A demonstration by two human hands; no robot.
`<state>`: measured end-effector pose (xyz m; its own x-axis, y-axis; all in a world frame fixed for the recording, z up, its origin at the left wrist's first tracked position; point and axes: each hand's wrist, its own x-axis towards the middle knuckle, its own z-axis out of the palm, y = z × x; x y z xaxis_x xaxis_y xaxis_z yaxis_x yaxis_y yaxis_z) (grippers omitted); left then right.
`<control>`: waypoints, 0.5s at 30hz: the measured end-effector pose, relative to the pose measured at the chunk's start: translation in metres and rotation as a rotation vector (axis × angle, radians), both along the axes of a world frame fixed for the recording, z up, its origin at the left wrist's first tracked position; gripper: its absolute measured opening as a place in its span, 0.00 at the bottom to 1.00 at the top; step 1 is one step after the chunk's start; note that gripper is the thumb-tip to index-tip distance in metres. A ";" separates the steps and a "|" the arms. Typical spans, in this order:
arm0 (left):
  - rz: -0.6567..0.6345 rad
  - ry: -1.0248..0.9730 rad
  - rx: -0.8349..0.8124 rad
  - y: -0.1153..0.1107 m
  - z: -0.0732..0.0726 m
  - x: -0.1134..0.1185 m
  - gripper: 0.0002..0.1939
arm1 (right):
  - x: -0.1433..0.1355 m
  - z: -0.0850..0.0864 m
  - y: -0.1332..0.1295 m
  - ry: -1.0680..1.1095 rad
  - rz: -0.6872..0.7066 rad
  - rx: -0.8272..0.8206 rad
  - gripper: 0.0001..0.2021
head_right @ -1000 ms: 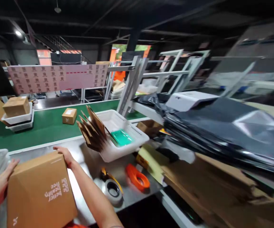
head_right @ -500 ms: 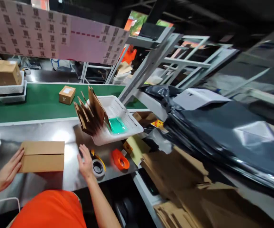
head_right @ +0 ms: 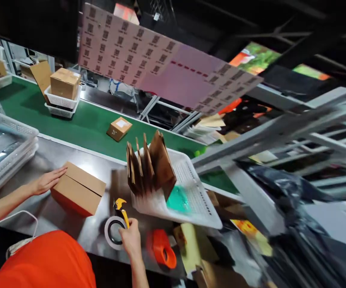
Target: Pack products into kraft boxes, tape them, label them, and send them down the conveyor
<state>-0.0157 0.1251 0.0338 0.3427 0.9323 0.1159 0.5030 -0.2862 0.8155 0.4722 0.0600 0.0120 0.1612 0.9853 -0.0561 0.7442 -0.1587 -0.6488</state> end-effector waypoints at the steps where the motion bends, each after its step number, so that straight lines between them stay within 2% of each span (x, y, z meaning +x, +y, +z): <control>1: -0.011 -0.014 0.005 0.001 0.000 0.000 0.31 | -0.006 0.020 0.006 0.083 0.037 0.090 0.14; 3: -0.045 -0.013 0.015 0.003 0.000 -0.001 0.30 | -0.024 0.065 0.021 0.196 0.161 0.294 0.22; 5: -0.077 0.009 0.024 0.003 0.000 -0.003 0.30 | -0.049 0.102 0.037 0.207 0.395 0.491 0.25; 7: -0.099 0.023 0.030 0.003 -0.003 -0.004 0.31 | -0.080 0.122 0.056 0.124 0.641 0.587 0.23; 9: -0.096 0.005 0.033 0.002 -0.007 -0.005 0.32 | -0.111 0.123 0.076 -0.026 0.797 0.575 0.22; 11: -0.081 -0.033 0.032 0.002 -0.011 -0.005 0.32 | -0.132 0.110 0.092 -0.164 0.856 0.543 0.21; 13: -0.055 -0.053 0.024 0.001 -0.013 -0.002 0.32 | -0.140 0.095 0.104 -0.231 0.883 0.566 0.21; 15: 0.030 -0.044 0.030 -0.001 -0.009 0.008 0.29 | -0.136 0.085 0.110 -0.248 0.914 0.619 0.22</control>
<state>-0.0077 0.1246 0.0251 0.3083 0.9380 0.1582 0.4758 -0.2961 0.8282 0.3364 0.1700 0.0969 -0.6948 0.5867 0.4161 0.5355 0.8081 -0.2453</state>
